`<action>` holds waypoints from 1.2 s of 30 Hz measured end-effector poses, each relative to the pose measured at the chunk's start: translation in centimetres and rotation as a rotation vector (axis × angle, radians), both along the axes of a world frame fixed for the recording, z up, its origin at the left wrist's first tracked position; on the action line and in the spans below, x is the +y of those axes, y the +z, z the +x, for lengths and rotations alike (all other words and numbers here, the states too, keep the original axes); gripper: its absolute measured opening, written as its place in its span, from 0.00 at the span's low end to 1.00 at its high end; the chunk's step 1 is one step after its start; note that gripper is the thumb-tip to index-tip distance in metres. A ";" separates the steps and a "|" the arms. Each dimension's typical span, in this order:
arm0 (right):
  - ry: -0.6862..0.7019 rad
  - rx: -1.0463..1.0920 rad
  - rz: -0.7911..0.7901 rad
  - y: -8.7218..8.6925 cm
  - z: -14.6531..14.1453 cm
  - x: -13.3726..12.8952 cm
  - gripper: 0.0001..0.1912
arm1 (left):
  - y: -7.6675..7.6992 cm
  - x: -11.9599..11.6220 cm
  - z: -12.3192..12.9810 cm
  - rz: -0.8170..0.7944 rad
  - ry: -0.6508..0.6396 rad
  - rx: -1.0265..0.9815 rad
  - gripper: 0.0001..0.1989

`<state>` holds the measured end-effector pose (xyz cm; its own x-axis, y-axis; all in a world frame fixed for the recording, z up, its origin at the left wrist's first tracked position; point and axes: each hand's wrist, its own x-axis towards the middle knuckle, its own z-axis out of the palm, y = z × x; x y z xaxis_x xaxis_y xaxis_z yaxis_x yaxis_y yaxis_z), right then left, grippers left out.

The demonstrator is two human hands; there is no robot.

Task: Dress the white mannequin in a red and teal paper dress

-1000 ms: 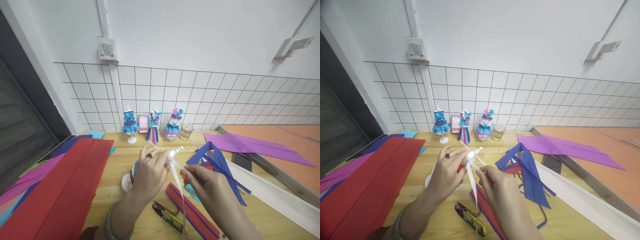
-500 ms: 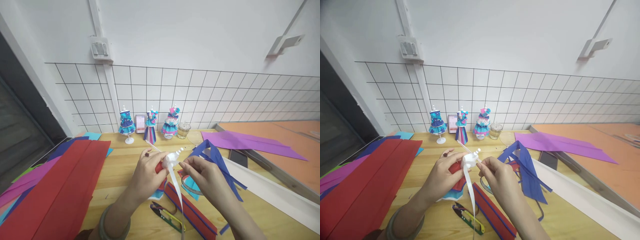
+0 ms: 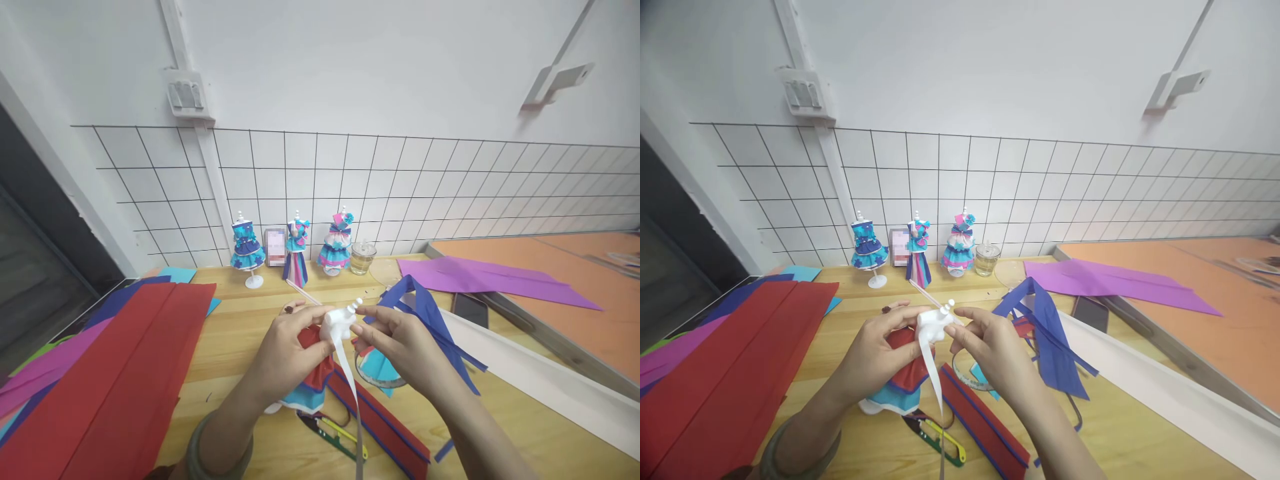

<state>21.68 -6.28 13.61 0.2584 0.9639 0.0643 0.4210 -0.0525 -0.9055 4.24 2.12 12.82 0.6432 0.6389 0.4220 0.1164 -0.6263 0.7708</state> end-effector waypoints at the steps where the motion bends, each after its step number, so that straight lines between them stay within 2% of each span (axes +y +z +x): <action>1: 0.040 0.013 0.003 0.1 0.1 0.0 0.20 | 0.0 0.1 0.0 -0.048 -0.024 -0.012 0.19; 5: 0.233 0.093 0.013 0.6 0.4 -0.1 0.14 | 0.0 0.4 -0.3 -0.239 -0.170 -0.087 0.20; 8: 0.290 0.104 0.024 1.0 0.3 -0.4 0.13 | 0.2 0.7 -0.5 -0.337 -0.284 -0.120 0.22; 11: 0.250 0.022 0.024 1.1 -0.1 -0.7 0.15 | 0.3 0.9 -0.5 -0.367 -0.340 -0.116 0.21; 15: 0.155 -0.090 -0.006 1.1 -0.6 -0.8 0.18 | 0.1 1.3 -0.4 -0.354 -0.342 -0.075 0.20; 19: 0.075 -0.117 -0.055 0.7 -1.1 -0.6 0.18 | -0.4 1.7 -0.5 -0.312 -0.255 -0.017 0.30; 21: 0.050 -0.119 -0.054 0.4 -1.2 -0.5 0.18 | -0.5 1.8 -0.7 -0.263 -0.164 0.011 0.36; 23: 0.028 -0.127 -0.039 0.2 -1.4 -0.4 0.20 | -0.4 1.7 -0.9 -0.163 -0.065 0.030 0.37; 26: -0.020 -0.161 -0.024 0.0 -1.6 -0.4 0.22 | 0.1 1.4 -1.1 0.050 0.059 0.025 0.28; 30: -0.060 -0.199 -0.009 0.2 -2.2 -0.4 0.23 | 0.4 1.0 -0.8 0.320 0.138 -0.078 0.12; 36: -0.051 -0.211 0.013 0.6 -2.9 -0.5 0.22 | -0.2 0.8 -0.3 0.561 0.202 -0.082 0.07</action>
